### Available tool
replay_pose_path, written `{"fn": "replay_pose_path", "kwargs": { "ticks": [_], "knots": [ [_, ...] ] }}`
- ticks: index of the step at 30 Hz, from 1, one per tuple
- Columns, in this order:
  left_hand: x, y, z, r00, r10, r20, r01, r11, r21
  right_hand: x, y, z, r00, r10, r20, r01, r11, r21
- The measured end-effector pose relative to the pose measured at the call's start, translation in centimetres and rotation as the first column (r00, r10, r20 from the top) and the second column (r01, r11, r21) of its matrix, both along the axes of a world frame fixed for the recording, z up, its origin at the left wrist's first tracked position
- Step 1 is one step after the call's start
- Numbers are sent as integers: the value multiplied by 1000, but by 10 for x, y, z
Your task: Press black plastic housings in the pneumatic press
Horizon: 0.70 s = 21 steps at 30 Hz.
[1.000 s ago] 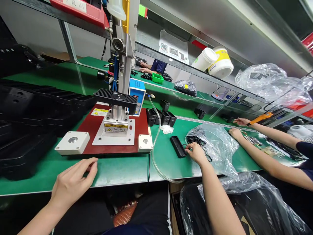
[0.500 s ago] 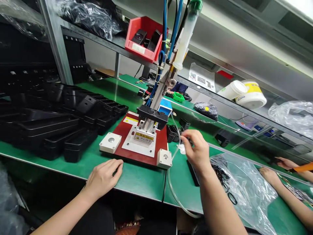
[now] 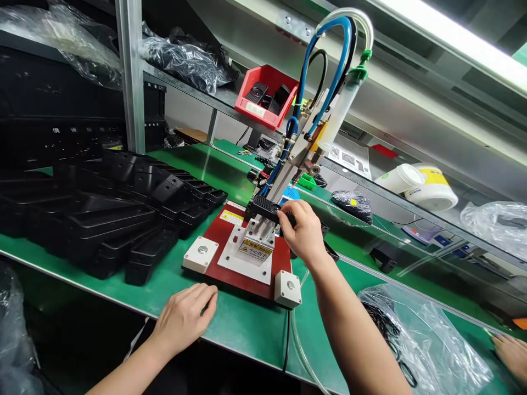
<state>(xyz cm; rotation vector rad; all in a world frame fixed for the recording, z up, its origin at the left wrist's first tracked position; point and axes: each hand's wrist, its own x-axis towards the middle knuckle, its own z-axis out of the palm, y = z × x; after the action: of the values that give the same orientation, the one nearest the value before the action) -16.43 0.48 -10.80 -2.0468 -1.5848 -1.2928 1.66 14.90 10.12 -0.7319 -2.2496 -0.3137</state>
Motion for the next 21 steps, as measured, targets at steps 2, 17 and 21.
{"fn": "replay_pose_path", "kwargs": {
  "ticks": [2,17,21],
  "knots": [
    [0,0,0,1000,8,-4,-8,1000,6,-3,0,-2,1000,-5,17,5,1000,-1],
    [-15,2,4,978,177,112,-200,949,243,65,-68,-101,984,-139,-115,142,990,18],
    [-23,20,12,979,198,-54,-189,972,142,91,-90,-151,981,-185,-59,179,978,-104]
  ]
}}
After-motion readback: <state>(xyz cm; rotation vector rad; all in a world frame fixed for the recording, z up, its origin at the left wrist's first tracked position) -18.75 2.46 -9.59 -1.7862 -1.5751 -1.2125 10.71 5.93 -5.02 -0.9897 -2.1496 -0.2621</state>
